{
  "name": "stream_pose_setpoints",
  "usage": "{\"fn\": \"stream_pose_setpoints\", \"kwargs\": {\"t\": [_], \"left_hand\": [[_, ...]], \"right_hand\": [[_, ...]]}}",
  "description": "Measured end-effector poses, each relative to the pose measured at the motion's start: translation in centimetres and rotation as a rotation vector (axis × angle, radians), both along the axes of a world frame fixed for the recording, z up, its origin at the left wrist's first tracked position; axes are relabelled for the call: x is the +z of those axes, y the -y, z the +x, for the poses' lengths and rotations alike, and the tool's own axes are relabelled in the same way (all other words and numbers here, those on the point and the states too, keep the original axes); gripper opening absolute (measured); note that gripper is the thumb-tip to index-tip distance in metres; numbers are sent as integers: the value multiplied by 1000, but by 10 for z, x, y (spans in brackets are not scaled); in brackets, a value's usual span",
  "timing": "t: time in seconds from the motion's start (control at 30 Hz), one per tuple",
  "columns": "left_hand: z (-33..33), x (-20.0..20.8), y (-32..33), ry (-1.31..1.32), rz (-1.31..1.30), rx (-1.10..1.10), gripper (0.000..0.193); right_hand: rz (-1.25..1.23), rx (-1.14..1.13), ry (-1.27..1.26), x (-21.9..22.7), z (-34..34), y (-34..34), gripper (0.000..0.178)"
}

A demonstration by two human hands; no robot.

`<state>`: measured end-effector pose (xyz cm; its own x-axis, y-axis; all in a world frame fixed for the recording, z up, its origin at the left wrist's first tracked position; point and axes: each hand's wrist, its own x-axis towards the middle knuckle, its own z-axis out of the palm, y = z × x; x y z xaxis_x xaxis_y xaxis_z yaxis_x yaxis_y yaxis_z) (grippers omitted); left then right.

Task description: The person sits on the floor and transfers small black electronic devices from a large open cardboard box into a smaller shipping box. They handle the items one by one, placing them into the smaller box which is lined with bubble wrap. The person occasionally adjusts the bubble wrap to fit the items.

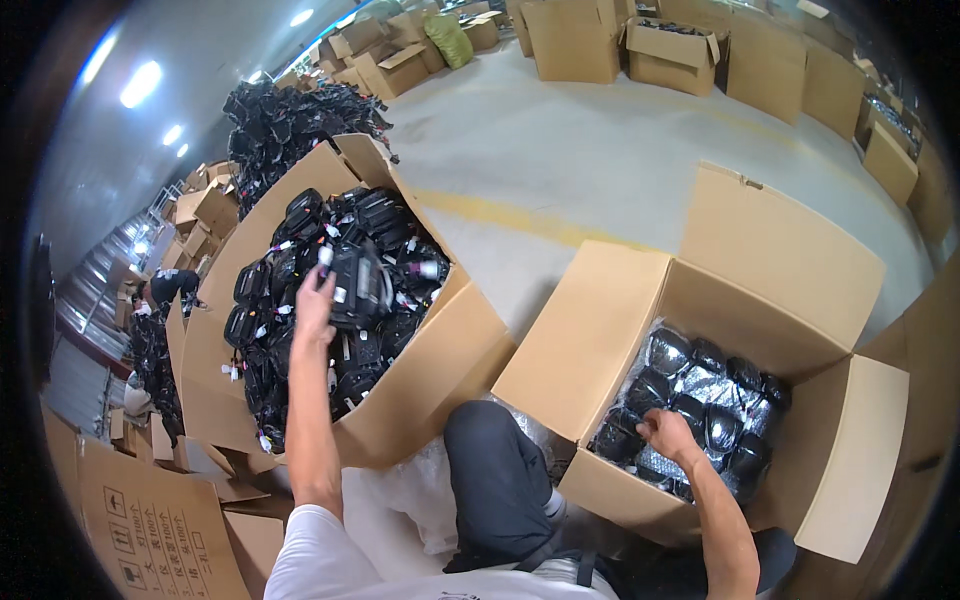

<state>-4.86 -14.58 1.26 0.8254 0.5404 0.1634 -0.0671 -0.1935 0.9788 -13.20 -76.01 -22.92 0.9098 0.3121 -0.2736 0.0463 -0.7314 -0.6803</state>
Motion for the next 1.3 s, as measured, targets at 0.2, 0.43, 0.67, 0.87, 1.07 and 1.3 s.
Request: {"fn": "stream_pose_setpoints", "kwargs": {"t": [0.2,0.43,0.67,0.87,1.07,1.3], "left_hand": [[5,101,74,3,-456,-517,39],[8,24,275,-291,-609,-1119,41],[19,-44,403,-527,-1082,-1340,49],[41,-55,411,-606,-940,-1311,29],[61,-59,411,-565,-901,-1058,23],[62,-61,418,-519,-967,-1043,19]], "right_hand": [[462,-33,291,170,22,-74,33],[526,396,837,295,63,-85,76],[724,-208,723,285,24,0,51],[460,-601,551,232,54,108,35],[520,-696,-954,-16,5,123,72],[536,-851,-832,-147,-57,109,78]]}}
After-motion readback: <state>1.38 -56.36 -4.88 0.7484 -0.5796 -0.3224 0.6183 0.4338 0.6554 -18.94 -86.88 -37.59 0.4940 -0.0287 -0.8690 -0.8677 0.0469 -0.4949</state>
